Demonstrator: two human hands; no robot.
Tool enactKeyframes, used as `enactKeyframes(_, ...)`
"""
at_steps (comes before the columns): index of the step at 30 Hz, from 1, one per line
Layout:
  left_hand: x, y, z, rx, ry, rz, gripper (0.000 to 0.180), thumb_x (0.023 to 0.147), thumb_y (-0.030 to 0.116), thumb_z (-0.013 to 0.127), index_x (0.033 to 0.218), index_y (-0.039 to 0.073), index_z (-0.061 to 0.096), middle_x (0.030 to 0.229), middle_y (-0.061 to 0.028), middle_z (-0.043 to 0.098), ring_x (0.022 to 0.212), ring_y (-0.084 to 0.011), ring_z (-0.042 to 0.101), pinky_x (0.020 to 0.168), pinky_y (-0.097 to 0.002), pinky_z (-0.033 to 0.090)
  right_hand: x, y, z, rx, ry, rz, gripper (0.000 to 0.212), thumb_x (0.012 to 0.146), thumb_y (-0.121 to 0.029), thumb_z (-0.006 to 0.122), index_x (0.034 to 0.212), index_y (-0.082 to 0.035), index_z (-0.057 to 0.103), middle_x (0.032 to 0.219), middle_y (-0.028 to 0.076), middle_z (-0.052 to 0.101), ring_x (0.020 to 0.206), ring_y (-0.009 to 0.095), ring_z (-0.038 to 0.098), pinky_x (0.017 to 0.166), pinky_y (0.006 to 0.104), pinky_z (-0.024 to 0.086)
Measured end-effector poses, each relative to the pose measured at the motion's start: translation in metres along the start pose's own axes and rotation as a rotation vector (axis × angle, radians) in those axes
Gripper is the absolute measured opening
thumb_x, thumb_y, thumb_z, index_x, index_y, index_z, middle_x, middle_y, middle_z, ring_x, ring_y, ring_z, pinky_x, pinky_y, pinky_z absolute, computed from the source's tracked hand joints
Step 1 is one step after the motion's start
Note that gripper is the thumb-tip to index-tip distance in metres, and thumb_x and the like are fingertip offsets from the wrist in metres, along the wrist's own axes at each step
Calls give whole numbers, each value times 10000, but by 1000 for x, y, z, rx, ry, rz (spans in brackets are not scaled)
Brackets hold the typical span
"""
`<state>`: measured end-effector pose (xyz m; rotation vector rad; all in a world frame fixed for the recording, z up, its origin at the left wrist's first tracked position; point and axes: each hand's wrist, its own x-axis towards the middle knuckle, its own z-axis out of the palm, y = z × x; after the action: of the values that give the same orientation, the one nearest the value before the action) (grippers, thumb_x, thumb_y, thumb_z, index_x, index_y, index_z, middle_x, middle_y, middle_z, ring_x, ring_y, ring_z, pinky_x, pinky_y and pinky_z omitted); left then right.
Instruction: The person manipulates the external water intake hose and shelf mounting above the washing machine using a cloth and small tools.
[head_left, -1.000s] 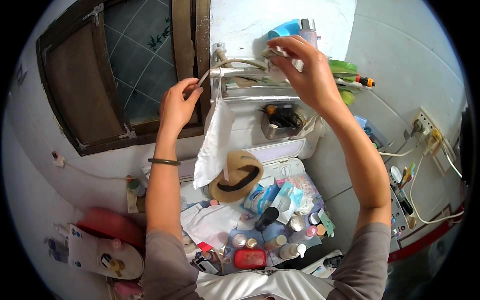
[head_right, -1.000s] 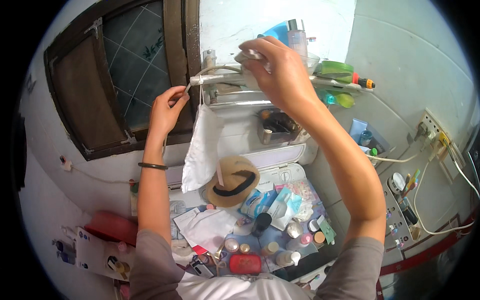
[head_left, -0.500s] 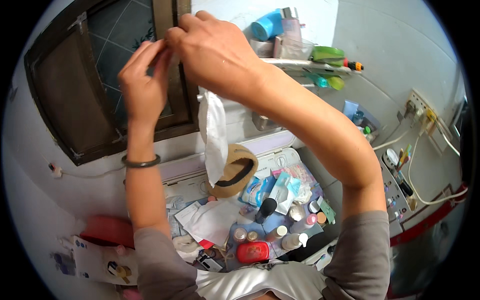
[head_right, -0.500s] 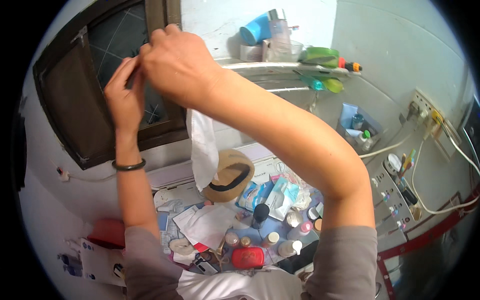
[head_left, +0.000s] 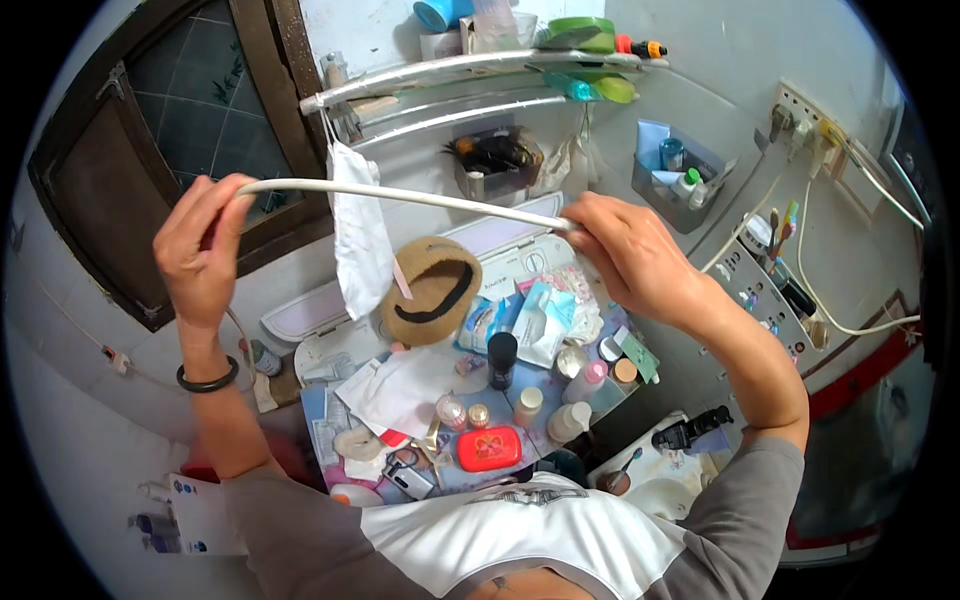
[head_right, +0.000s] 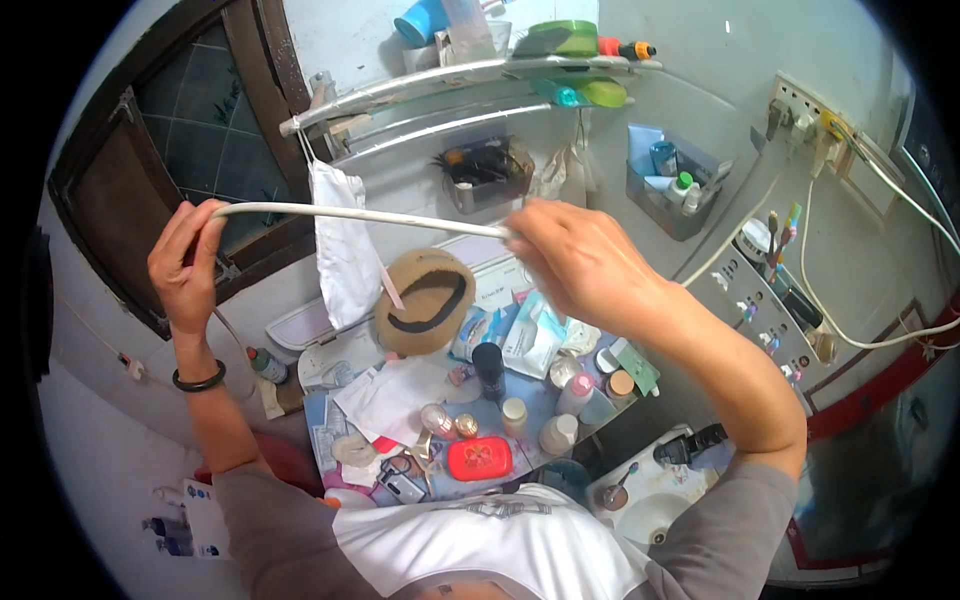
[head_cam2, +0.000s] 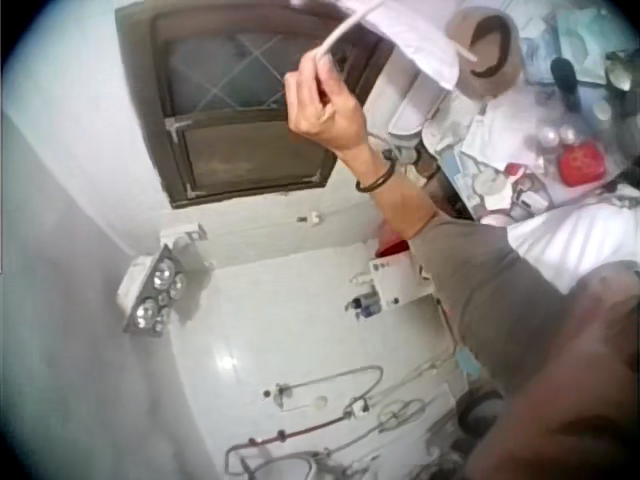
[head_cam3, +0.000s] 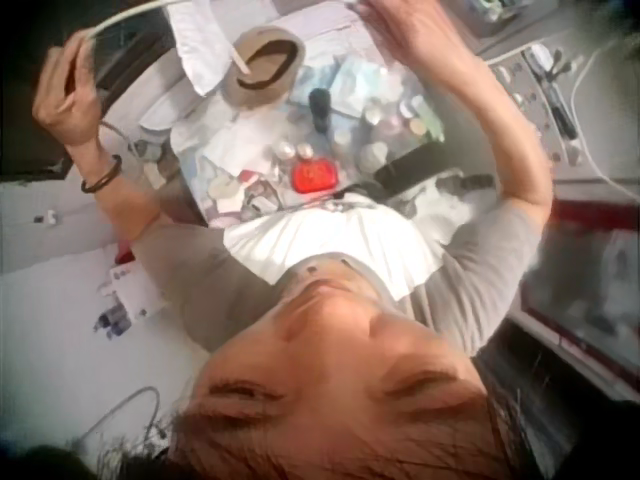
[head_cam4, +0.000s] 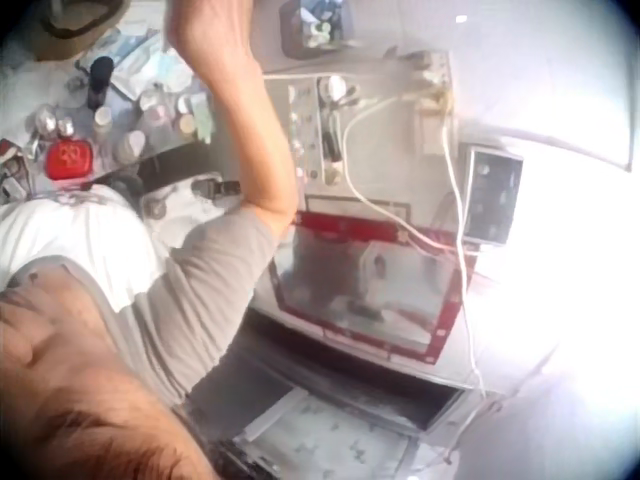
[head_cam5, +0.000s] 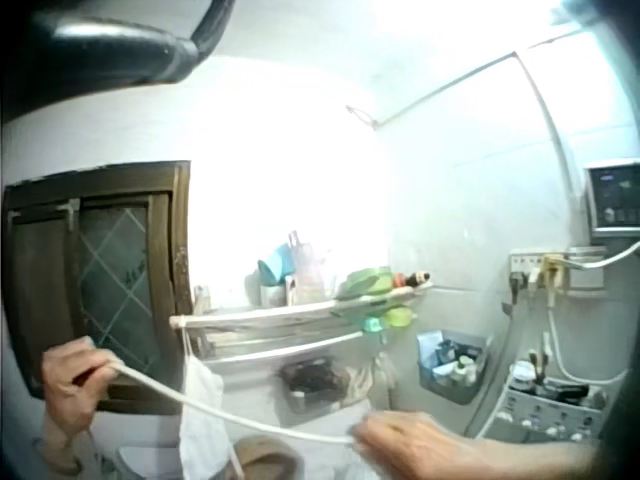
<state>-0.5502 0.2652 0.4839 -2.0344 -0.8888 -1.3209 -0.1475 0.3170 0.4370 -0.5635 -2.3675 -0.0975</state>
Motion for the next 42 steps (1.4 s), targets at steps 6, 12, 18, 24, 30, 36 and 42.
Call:
enactKeyframes(6,-61,-33,-25,182,-134,-134,151,921,-8,676,1062,-42,718,949,-109,724,875,-168,657,860,-293,501,-86,51,9,-371,71,-105,253,816,-70,675,1036,-11,564,843,102,537,758,289,573,623,393,487)
enactKeyframes(12,-122,-52,-31,230,-185,-415,196,957,79,668,1101,-44,715,1047,-131,739,1055,-234,664,969,-342,480,-146,104,-4,-565,25,-105,262,813,-121,645,1046,-13,592,870,93,530,808,266,552,696,391,486)
enactKeyframes(18,-179,-47,-18,14,-403,-615,229,977,87,641,1147,-61,683,1079,-123,703,987,-176,643,891,-302,493,-163,115,-24,-707,-7,-241,249,876,-178,587,1078,-32,582,940,98,573,912,285,588,933,418,492)
enactKeyframes(24,-193,-81,-37,-27,-225,-707,266,1010,143,614,1162,-66,677,1090,-106,698,963,-154,633,869,-288,498,-147,126,-90,-947,-7,-299,262,820,-136,586,1054,-19,599,957,81,581,957,260,590,920,394,498)
enactKeyframes(30,-196,-100,-32,80,-185,-663,303,1008,173,626,1183,-70,671,1097,-110,717,989,-166,642,894,-300,498,-123,131,-127,-1135,-103,-123,152,825,-116,596,959,-43,600,971,55,608,969,214,573,881,337,478)
enactKeyframes(36,-223,-109,-43,-32,-145,-752,310,1015,169,616,1201,-76,656,1118,-121,707,985,-172,645,886,-285,498,-124,131,-147,-1395,-215,123,78,800,-125,624,835,-60,649,1041,55,608,1023,181,564,862,326,480)
enactKeyframes(42,-234,-99,-26,-37,-212,-765,305,1020,168,609,1174,-92,650,1055,-106,691,944,-152,625,839,-279,496,-122,144,-161,-1568,-250,239,119,761,-108,676,850,-36,711,981,74,568,1009,205,589,879,289,525)
